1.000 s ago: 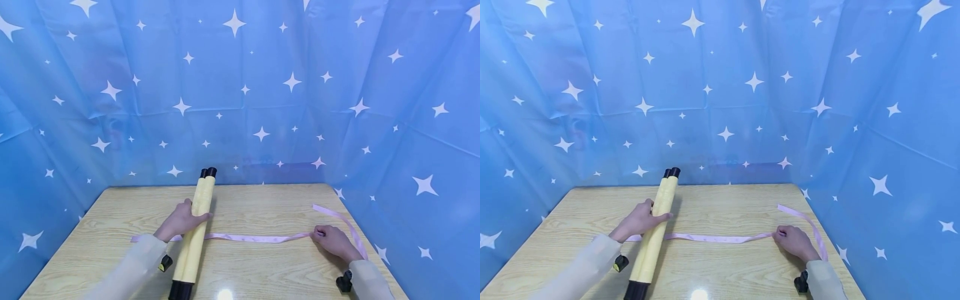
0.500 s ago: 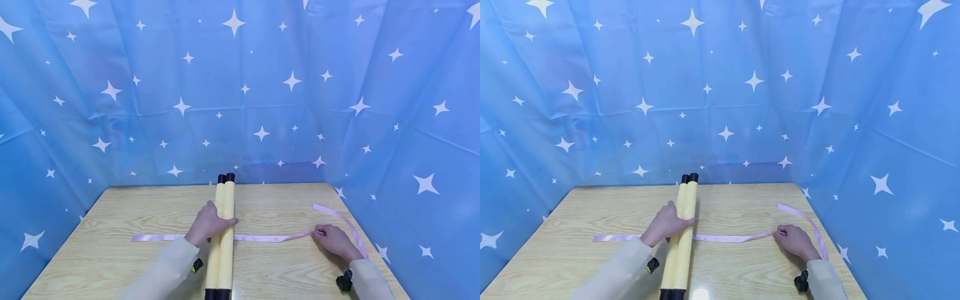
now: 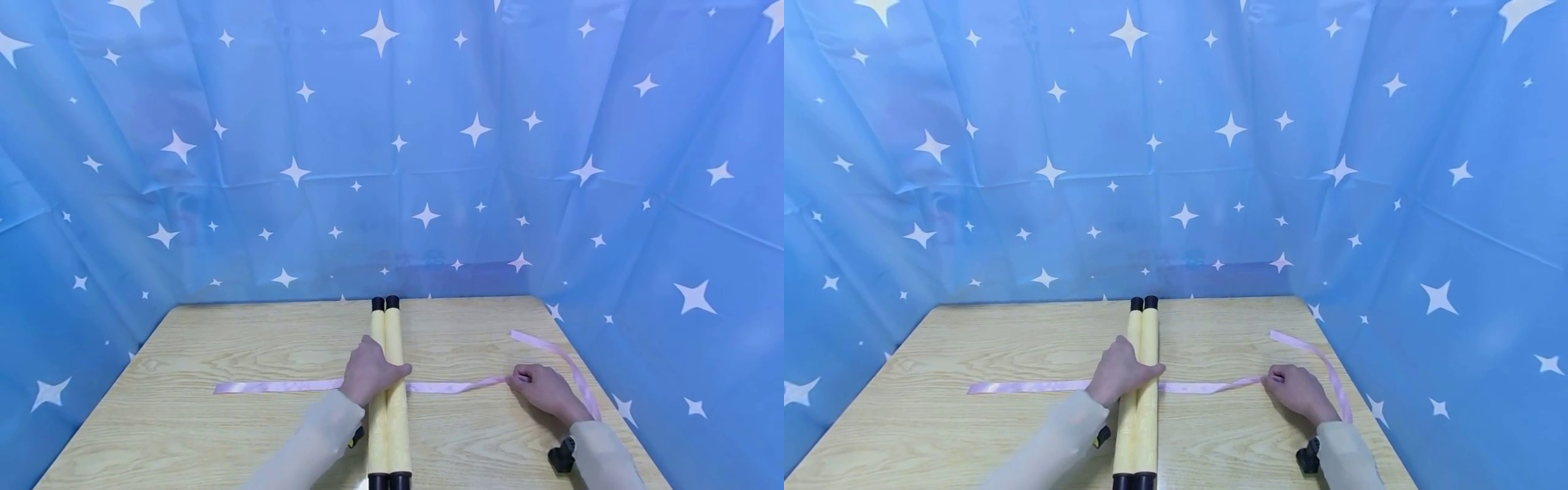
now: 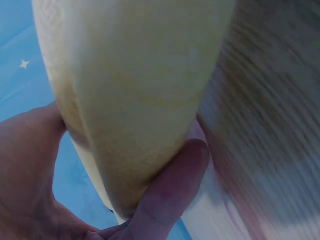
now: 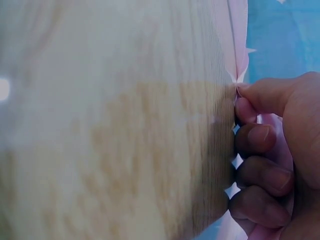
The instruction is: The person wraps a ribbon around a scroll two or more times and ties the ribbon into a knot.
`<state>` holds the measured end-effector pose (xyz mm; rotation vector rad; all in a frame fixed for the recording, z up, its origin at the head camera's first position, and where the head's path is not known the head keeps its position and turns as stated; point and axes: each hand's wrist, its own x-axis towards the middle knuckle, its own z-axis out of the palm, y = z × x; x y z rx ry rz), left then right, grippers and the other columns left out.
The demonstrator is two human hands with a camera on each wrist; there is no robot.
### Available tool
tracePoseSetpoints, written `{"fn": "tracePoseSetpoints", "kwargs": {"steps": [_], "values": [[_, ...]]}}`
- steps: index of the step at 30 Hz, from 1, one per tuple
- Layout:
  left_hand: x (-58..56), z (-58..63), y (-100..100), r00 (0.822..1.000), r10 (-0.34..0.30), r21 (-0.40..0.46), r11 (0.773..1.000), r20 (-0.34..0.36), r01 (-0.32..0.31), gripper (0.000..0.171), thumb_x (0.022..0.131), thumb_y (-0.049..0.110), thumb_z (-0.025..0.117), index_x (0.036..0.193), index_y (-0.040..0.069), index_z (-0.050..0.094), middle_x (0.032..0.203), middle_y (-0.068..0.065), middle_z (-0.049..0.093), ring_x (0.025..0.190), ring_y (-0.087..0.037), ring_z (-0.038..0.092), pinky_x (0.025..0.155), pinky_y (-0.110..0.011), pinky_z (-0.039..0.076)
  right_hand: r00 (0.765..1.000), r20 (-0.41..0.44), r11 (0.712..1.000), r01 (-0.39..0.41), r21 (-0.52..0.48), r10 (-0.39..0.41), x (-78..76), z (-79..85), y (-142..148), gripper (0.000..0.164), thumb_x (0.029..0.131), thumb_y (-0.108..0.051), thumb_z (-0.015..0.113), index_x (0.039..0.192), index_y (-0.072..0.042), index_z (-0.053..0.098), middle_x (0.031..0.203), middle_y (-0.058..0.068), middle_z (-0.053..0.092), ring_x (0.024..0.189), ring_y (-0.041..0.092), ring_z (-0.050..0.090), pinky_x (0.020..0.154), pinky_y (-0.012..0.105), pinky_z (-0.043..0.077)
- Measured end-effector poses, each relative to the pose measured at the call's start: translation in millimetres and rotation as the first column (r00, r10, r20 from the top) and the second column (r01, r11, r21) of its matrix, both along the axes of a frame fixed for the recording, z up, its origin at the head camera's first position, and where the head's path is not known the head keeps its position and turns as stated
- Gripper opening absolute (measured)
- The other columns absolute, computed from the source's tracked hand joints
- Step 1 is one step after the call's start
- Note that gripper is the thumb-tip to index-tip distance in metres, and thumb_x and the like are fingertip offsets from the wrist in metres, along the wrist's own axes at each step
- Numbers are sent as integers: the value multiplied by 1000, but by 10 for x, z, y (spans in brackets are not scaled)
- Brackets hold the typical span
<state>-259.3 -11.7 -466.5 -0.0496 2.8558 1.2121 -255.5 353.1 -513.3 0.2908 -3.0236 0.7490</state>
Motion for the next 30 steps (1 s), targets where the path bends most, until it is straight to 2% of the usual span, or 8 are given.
{"fn": "tracePoseSetpoints", "kwargs": {"steps": [4, 12, 18, 25, 30], "values": [[-34, -67, 74, 1000, 21, -36, 999, -4, -21, 71, 72, 39, 88, 110, -5, 47, 76, -12, 56, 58, -23, 59, 49, -35, 52, 1000, 3, 1000, 3, 13, -3, -13, -9, 10, 41, 102, -34, 63, 69, -19, 45, 61, -8, 32, 55, 6, 28, 61, 22, 28], [-57, -99, 181, 999, 41, -186, 982, -9, -42, 65, 70, 39, 88, 101, -4, 50, 77, -12, 52, 60, -24, 55, 51, -37, 51, 1000, 14, 1000, 0, 1, 0, -22, -22, 14, 41, 102, -35, 62, 69, -19, 45, 61, -8, 32, 55, 6, 26, 61, 23, 28], [-71, -112, 215, 999, 26, -314, 949, -28, -34, 68, 72, 45, 86, 103, -5, 51, 77, -12, 52, 62, -24, 56, 53, -38, 52, 1000, 10, 1000, 5, 2, -5, -17, -23, 20, 42, 102, -36, 62, 69, -19, 44, 61, -8, 31, 55, 6, 25, 60, 22, 26], [-91, -135, 222, 999, 35, -474, 880, -22, -41, 70, 74, 56, 82, 102, -3, 55, 78, -10, 53, 58, -21, 56, 51, -34, 51, 1000, 23, 1000, 1, -13, -1, -13, 0, -8, 42, 103, -36, 62, 69, -18, 44, 61, -7, 31, 55, 6, 25, 60, 22, 26], [-87, -151, 202, 1000, 25, -490, 871, -11, -27, 78, 75, 67, 78, 103, -2, 56, 74, -9, 54, 60, -22, 57, 52, -32, 50, 999, 39, 1000, 11, -20, -10, -9, -1, 4, 41, 103, -36, 61, 70, -17, 45, 62, -7, 32, 56, 7, 26, 60, 23, 26]]}}
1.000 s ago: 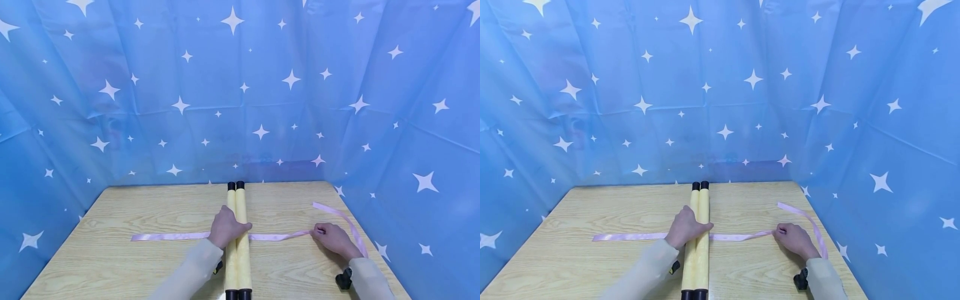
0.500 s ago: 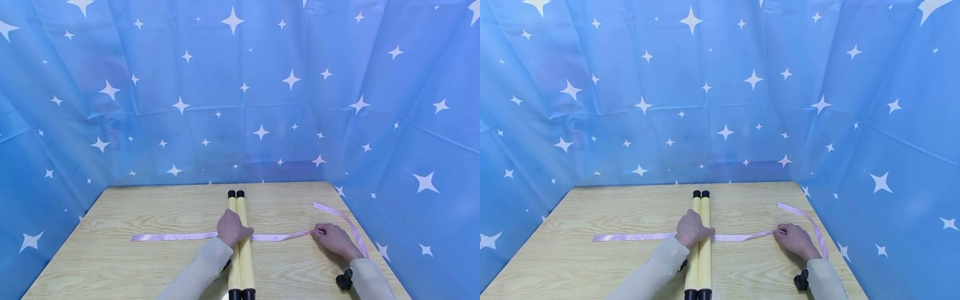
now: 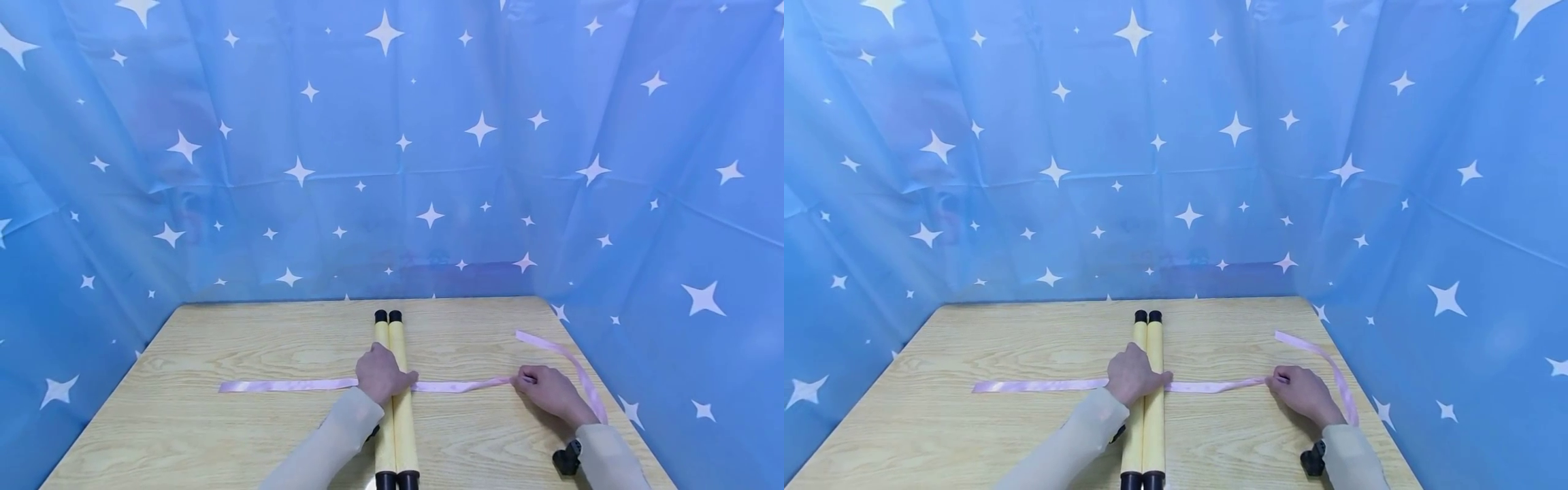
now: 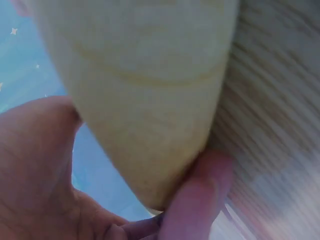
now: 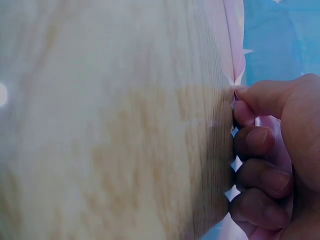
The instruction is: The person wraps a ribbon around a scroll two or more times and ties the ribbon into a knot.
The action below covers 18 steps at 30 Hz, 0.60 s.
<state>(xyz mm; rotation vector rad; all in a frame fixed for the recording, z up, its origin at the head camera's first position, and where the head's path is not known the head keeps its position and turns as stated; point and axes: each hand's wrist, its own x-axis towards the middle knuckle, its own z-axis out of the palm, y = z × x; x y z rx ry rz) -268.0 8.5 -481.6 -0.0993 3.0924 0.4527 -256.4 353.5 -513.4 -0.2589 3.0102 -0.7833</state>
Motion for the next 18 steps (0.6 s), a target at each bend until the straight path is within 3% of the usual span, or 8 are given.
{"fn": "tracePoseSetpoints", "kwargs": {"steps": [3, 6, 9, 11, 14, 18], "values": [[8, 11, -55, 1000, -1, 3, 1000, 12, 1, 75, 75, 77, 72, 87, 5, 57, 67, -5, 51, 59, -21, 55, 51, -32, 45, 1000, 1, 1000, -6, 0, 6, 2, 4, 10, 41, 103, -36, 61, 71, -17, 46, 62, -7, 33, 56, 7, 27, 61, 23, 27], [-11, 37, -145, 1000, -11, 6, 1000, 17, 11, 73, 77, 84, 63, 65, 14, 48, 57, 0, 41, 51, -17, 46, 47, -30, 35, 1000, -1, 1000, -9, -4, 9, -1, 5, 14, 40, 103, -36, 61, 70, -18, 47, 62, -7, 34, 55, 6, 27, 61, 23, 27], [-52, 44, -266, 999, -46, 20, 999, -7, 47, 72, 83, 82, 58, 58, 17, 41, 53, 2, 36, 46, -14, 40, 43, -29, 30, 1000, 0, 1000, -10, -9, 10, -1, 4, 17, 40, 103, -36, 62, 70, -18, 46, 62, -7, 34, 55, 6, 27, 60, 22, 27], [-75, 46, -371, 996, -90, 43, 995, -25, 91, 68, 86, 77, 60, 64, 14, 48, 57, 0, 43, 50, -17, 45, 45, -32, 35, 1000, 0, 1000, -7, -10, 7, -1, 2, 15, 41, 103, -36, 62, 70, -18, 46, 61, -7, 33, 55, 6, 26, 60, 22, 27], [-68, 78, -555, 986, -161, 109, 980, -46, 165, 64, 90, 67, 64, 92, 3, 65, 81, -11, 62, 75, -29, 62, 63, -42, 53, 1000, -3, 1000, -4, -13, 4, 5, -3, 16, 41, 103, -36, 62, 70, -18, 46, 61, -7, 33, 55, 6, 27, 60, 22, 27], [-46, 132, -812, 967, -239, 184, 950, -82, 251, 65, 93, 56, 68, 122, -2, 65, 116, -19, 65, 110, -39, 60, 88, -53, 55, 1000, -1, 1000, -3, -21, 3, 11, 7, 11, 41, 103, -35, 62, 70, -17, 46, 62, -7, 33, 55, 6, 27, 60, 22, 27]]}}
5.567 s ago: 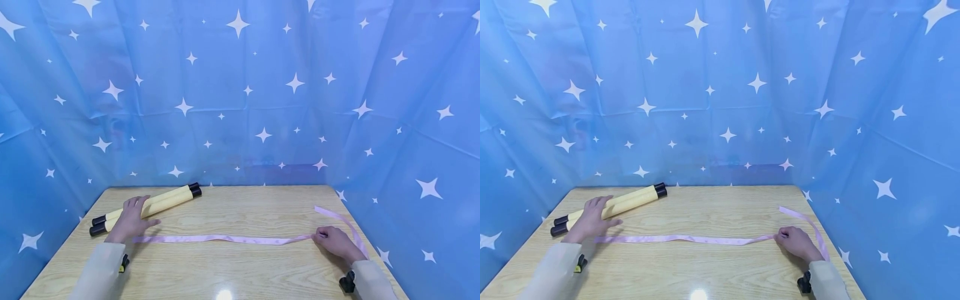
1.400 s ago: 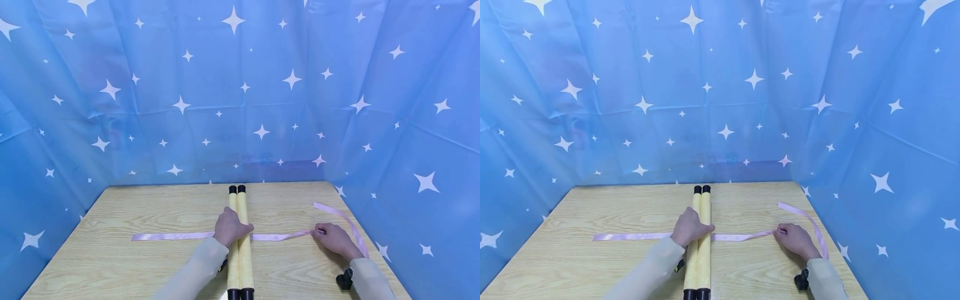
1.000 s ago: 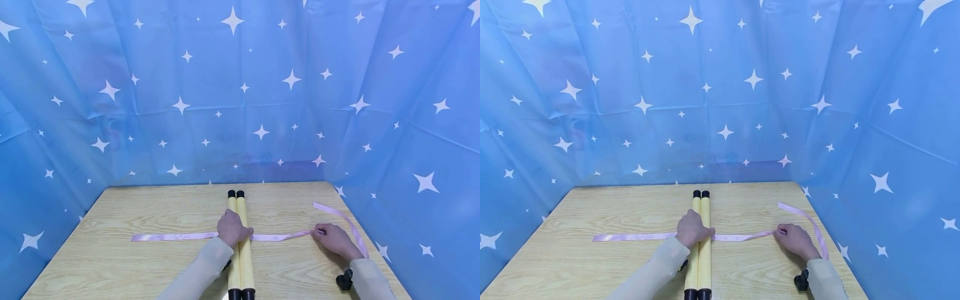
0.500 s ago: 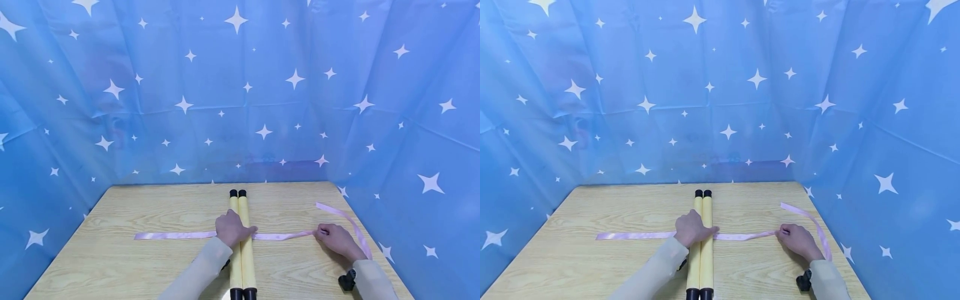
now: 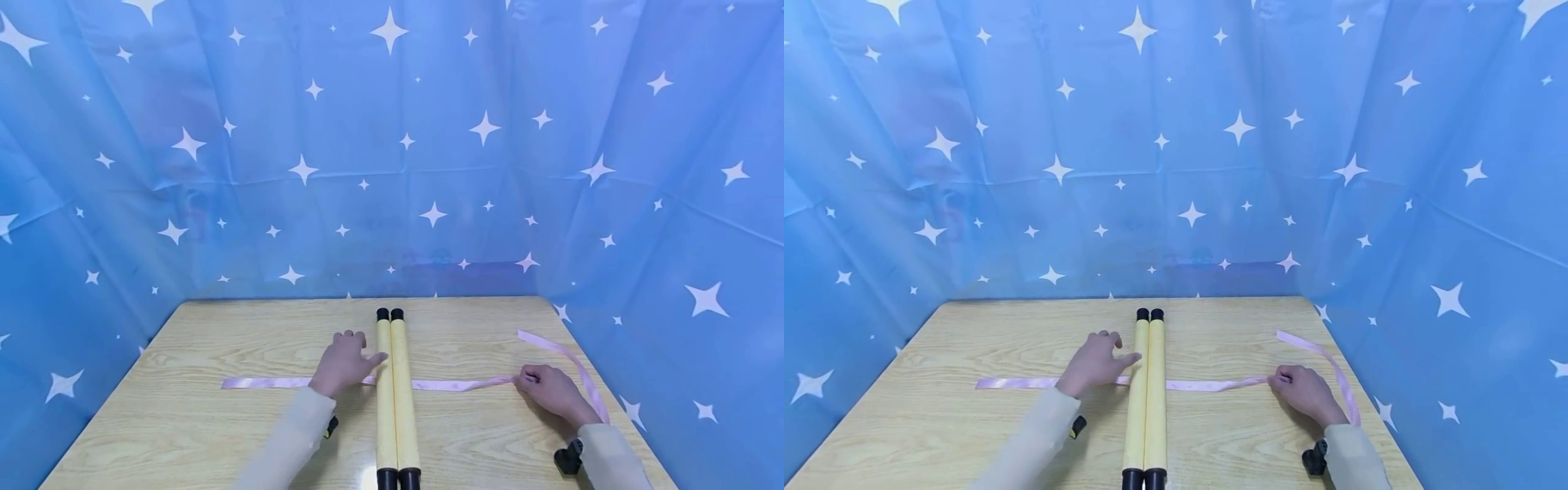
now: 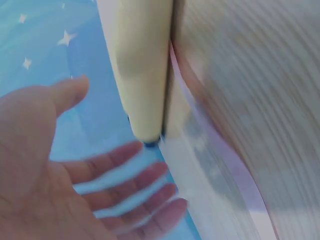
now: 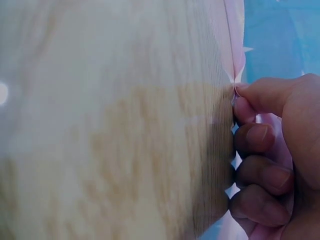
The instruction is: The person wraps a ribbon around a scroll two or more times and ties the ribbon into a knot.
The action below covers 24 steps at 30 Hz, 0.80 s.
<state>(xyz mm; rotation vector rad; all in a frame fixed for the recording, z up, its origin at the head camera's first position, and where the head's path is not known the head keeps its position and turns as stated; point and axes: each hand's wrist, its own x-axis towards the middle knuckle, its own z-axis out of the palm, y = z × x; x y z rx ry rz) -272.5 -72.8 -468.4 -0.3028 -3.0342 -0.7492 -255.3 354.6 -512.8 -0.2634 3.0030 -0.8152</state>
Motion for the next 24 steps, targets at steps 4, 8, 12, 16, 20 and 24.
{"fn": "tracePoseSetpoints", "kwargs": {"steps": [4, 8, 12, 16, 20, 24], "values": [[-17, -15, -257, 996, -86, 49, 995, -38, 88, 57, 94, 48, 71, 129, 3, 64, 132, -16, 62, 123, -36, 56, 99, -52, 53, 1000, 7, 1000, 6, -6, -6, 1, 10, 7, 40, 103, -35, 62, 70, -17, 46, 62, -7, 34, 55, 7, 27, 60, 22, 27], [11, -72, -554, 992, -125, 97, 987, -36, 128, 57, 93, 43, 75, 135, 8, 63, 143, -13, 57, 134, -34, 51, 108, -53, 49, 1000, 8, 1000, 12, -9, -12, -1, -1, 10, 41, 103, -35, 62, 70, -17, 46, 61, -7, 34, 55, 7, 26, 60, 22, 27], [55, -123, -860, 991, -131, 137, 982, -2, 130, 59, 90, 40, 78, 138, 9, 61, 147, -14, 55, 138, -36, 49, 110, -55, 47, 1000, -4, 1000, 14, -7, -14, -3, -7, -3, 41, 103, -35, 62, 69, -17, 45, 61, -7, 33, 55, 7, 26, 60, 22, 27], [103, -161, -1120, 994, -105, 135, 986, 25, 101, 59, 89, 34, 81, 138, 9, 61, 144, -15, 55, 133, -36, 52, 105, -55, 50, 1000, -2, 1000, 17, -4, -17, 6, -8, -16, 41, 102, -35, 62, 69, -17, 45, 61, -7, 34, 55, 7, 27, 59, 22, 27], [143, -185, -1310, 998, -67, 95, 993, 7, 66, 53, 87, 30, 83, 130, 6, 66, 127, -13, 61, 121, -32, 55, 96, -51, 54, 1000, 0, 1000, 21, -2, -21, 6, -5, -18, 40, 102, -35, 61, 70, -17, 46, 61, -7, 34, 55, 7, 27, 59, 22, 26], [173, -210, -1432, 999, -44, 59, 997, -2, 44, 46, 84, 27, 85, 122, 5, 69, 113, -10, 63, 112, -29, 54, 90, -47, 54, 1000, -5, 1000, 16, 9, -15, 7, 1, -14, 40, 103, -34, 61, 70, -17, 46, 60, -7, 34, 55, 7, 27, 58, 22, 26]]}}
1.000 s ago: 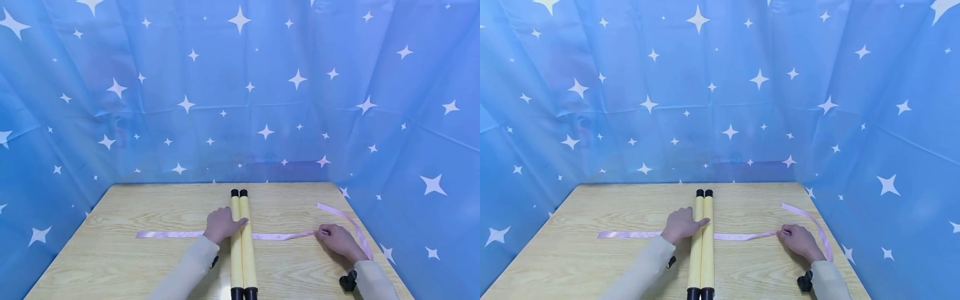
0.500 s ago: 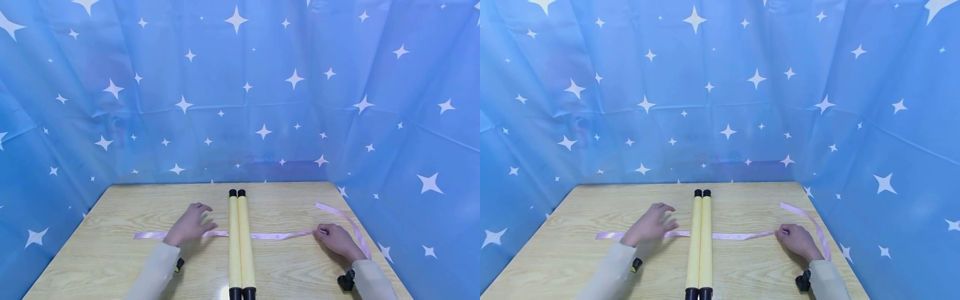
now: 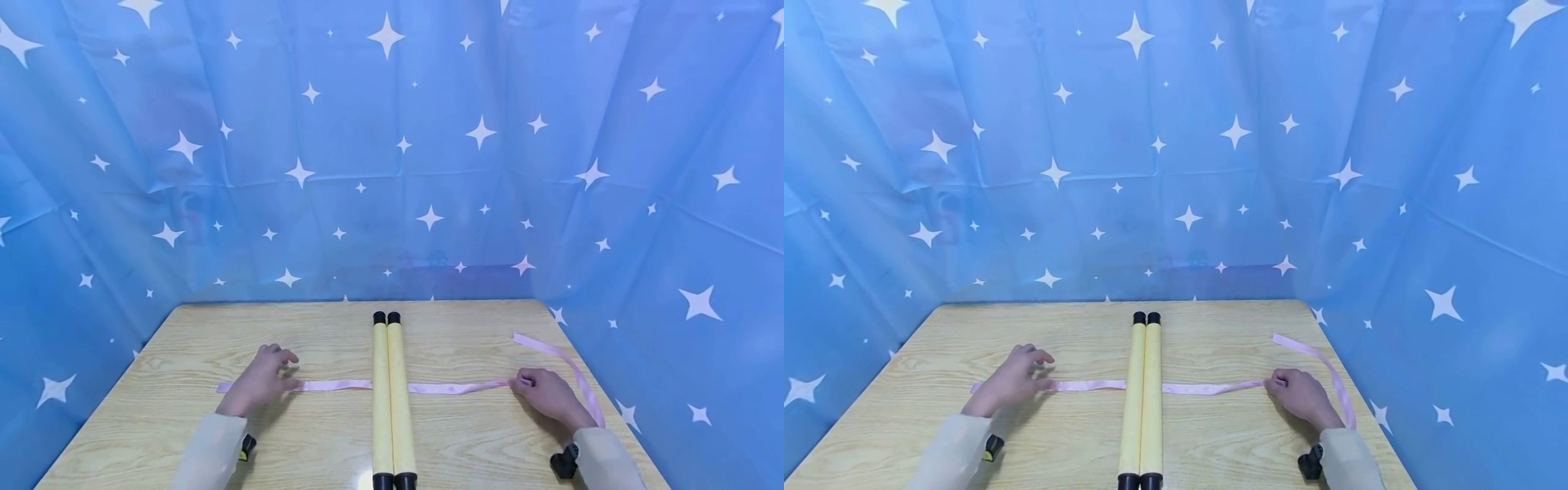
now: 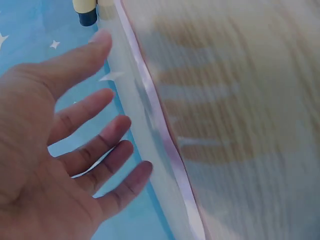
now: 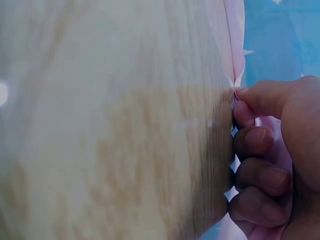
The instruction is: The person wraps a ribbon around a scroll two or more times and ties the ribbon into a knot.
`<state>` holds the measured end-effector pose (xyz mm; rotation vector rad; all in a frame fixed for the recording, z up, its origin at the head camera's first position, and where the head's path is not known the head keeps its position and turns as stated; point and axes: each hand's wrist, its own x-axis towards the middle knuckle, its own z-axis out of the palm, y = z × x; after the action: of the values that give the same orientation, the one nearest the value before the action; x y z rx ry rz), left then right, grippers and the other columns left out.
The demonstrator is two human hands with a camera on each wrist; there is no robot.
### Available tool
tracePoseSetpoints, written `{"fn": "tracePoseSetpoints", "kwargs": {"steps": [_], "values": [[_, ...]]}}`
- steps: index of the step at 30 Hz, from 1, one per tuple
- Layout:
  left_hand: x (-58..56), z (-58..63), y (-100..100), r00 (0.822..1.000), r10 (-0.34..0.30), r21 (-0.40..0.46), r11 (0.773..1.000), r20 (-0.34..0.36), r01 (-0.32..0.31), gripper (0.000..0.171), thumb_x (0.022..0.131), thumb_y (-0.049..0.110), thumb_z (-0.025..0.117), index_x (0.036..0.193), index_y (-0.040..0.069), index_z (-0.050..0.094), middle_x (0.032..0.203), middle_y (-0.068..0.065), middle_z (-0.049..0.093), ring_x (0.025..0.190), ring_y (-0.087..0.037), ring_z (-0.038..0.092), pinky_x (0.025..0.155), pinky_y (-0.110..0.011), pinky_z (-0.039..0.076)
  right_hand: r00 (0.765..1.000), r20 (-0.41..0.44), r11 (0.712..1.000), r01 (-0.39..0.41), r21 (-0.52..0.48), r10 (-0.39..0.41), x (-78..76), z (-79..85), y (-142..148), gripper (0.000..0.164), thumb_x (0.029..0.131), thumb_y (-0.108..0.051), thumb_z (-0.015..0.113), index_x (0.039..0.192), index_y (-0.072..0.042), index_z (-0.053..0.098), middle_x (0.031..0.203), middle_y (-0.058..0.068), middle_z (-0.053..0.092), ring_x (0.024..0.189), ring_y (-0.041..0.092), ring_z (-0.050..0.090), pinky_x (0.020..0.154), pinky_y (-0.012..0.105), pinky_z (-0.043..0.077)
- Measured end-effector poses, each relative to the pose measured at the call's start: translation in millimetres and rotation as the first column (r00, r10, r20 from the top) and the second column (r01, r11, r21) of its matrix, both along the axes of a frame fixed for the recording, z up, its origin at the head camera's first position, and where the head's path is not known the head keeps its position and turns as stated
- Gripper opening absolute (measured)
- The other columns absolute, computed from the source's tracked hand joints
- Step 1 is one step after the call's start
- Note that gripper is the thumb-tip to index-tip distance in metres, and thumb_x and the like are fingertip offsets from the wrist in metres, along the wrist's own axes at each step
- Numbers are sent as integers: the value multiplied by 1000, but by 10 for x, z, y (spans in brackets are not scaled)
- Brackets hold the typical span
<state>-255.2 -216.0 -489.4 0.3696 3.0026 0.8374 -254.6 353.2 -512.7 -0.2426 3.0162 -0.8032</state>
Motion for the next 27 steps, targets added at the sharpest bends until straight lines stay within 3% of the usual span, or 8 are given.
{"fn": "tracePoseSetpoints", "kwargs": {"steps": [5, 9, 13, 20, 27], "values": [[18, -43, -47, 1000, 28, -24, 999, 11, -28, 34, 80, 23, 88, 107, 8, 73, 100, -6, 61, 100, -24, 52, 85, -41, 51, 1000, -22, 1000, -6, 16, 6, 5, -17, -5, 40, 103, -33, 61, 69, -18, 45, 60, -8, 32, 54, 6, 27, 56, 22, 26], [18, -68, -32, 1000, 13, -26, 1000, -7, -13, 18, 80, 18, 87, 86, 12, 70, 89, -2, 58, 90, -20, 47, 78, -33, 45, 1000, -23, 1000, 1, 11, 0, -6, -23, -6, 41, 103, -34, 61, 69, -18, 44, 60, -8, 31, 54, 6, 25, 56, 21, 24], [27, -79, -22, 1000, -21, -34, 999, -11, 21, 19, 84, 11, 82, 74, 16, 66, 82, 1, 55, 85, -17, 44, 74, -29, 41, 1000, -4, 1000, -1, 11, 2, -4, -12, -1, 42, 103, -35, 61, 69, -17, 44, 60, -7, 30, 54, 7, 25, 56, 21, 25], [38, -53, -66, 997, -73, 62, 995, 14, 72, 18, 95, 12, 72, 82, 14, 61, 69, 4, 52, 60, -7, 42, 54, -20, 37, 998, 60, 998, -20, -53, 23, -5, 49, 24, 41, 103, -34, 62, 68, -15, 50, 59, -7, 35, 53, 7, 29, 55, 22, 29], [60, -7, -198, 999, -51, 74, 996, 15, 50, 16, 97, 14, 71, 86, 14, 59, 69, 3, 48, 59, -6, 38, 54, -21, 34, 991, 133, 998, -22, -62, 30, -22, 143, 121, 39, 103, -40, 60, 73, -14, 62, 60, -7, 40, 54, 7, 32, 55, 23, 31]]}}
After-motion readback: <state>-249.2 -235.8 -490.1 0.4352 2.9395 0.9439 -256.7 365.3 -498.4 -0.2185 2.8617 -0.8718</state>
